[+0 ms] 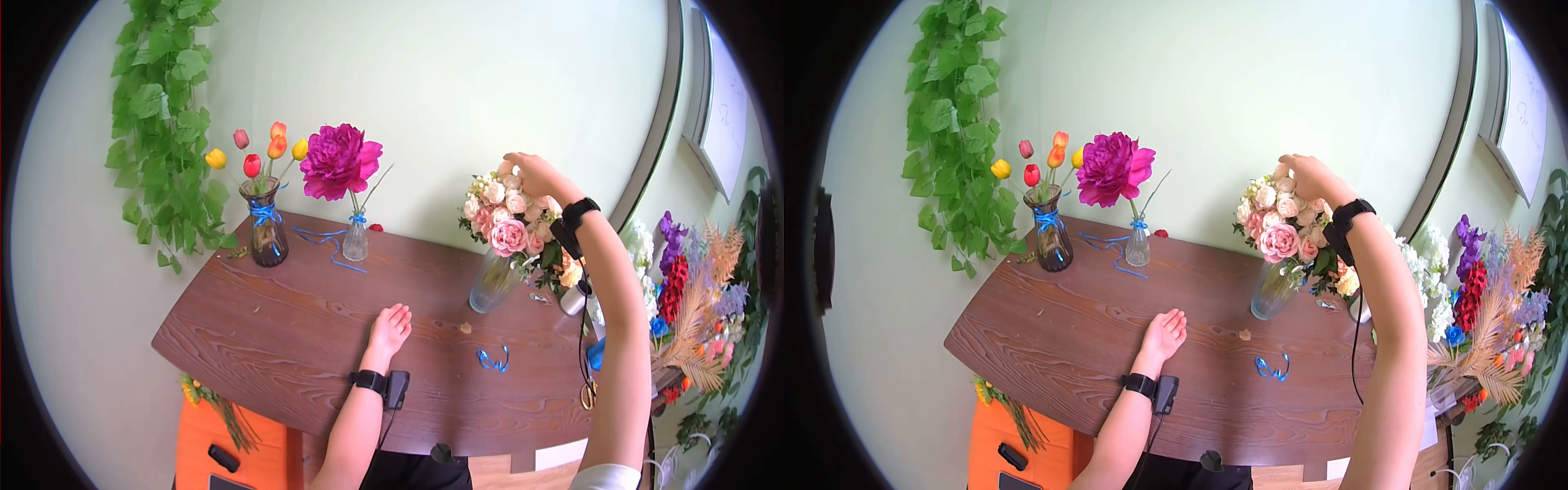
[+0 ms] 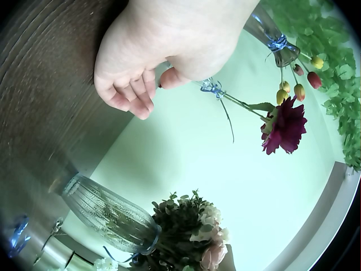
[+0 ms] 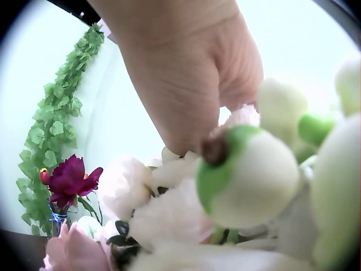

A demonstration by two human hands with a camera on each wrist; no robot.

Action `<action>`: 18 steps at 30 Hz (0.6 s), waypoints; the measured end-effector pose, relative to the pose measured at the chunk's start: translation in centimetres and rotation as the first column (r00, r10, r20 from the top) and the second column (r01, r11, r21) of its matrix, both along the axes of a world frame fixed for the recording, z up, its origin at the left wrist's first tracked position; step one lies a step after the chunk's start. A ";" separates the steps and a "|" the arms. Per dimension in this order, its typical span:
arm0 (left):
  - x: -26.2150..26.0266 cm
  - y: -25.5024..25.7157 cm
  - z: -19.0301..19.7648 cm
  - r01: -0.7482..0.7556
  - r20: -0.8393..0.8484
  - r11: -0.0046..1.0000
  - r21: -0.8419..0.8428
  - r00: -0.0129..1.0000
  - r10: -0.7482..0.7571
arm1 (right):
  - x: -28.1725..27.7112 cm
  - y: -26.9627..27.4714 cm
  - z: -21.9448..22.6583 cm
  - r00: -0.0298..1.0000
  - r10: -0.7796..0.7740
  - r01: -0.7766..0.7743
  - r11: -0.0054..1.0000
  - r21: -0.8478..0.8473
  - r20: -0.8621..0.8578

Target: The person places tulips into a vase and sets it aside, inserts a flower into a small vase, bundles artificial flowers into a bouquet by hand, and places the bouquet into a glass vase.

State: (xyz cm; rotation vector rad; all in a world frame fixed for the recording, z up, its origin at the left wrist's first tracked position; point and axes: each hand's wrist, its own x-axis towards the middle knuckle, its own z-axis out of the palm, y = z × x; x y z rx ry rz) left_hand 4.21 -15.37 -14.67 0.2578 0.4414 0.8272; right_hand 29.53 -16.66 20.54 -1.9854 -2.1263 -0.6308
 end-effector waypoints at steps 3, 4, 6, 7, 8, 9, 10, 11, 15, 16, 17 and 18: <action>-0.1 -0.2 0.4 -0.011 0.005 0.999 -0.032 1.000 0.011 | 0.2 0.0 0.4 0.998 -0.057 0.053 0.992 -0.112 -0.036; -0.1 -0.2 0.3 -0.010 0.006 0.999 -0.033 1.000 0.011 | 0.3 0.1 0.4 0.998 -0.057 0.053 0.992 -0.112 -0.035; -0.1 -0.1 0.2 -0.007 0.000 1.000 -0.009 1.000 0.007 | 0.3 0.2 0.5 0.995 -0.101 0.102 0.987 -0.125 0.017; 0.0 -0.1 0.1 -0.009 0.001 1.000 -0.008 1.000 0.009 | 0.2 0.2 0.6 0.995 -0.099 0.101 0.987 -0.124 0.018; 0.0 0.0 0.0 -0.006 0.003 1.000 -0.016 1.000 0.006 | 0.2 0.1 0.6 0.995 -0.101 0.103 0.989 -0.110 0.022; 0.0 0.0 0.0 -0.002 0.005 1.000 -0.024 1.000 0.003 | 0.4 0.2 0.6 0.994 -0.103 0.104 0.990 -0.096 0.025; 0.0 0.0 0.0 -0.003 0.005 1.000 -0.024 1.000 0.003 | 0.5 0.3 0.5 0.994 -0.102 0.104 0.990 -0.095 0.025; 0.1 0.0 0.0 -0.004 0.000 1.000 -0.023 1.000 0.004 | 0.7 0.4 0.5 0.994 -0.096 0.101 0.991 -0.092 0.053; 0.0 0.0 -0.1 -0.001 0.000 1.000 -0.013 1.000 0.001 | 1.2 0.9 0.3 0.990 -0.075 0.086 0.992 -0.092 0.119; 0.0 0.0 0.0 -0.001 -0.001 1.000 -0.014 1.000 0.001 | 1.2 1.0 0.3 0.990 -0.075 0.086 0.992 -0.093 0.119; 0.0 0.0 0.0 -0.003 -0.001 1.000 -0.015 1.000 0.003 | 1.3 1.1 0.4 0.989 -0.087 0.101 0.989 -0.109 0.119; 0.0 -0.1 0.0 -0.006 -0.001 1.000 -0.016 1.000 0.006 | 1.1 1.1 0.4 0.988 -0.099 0.114 0.985 -0.125 0.119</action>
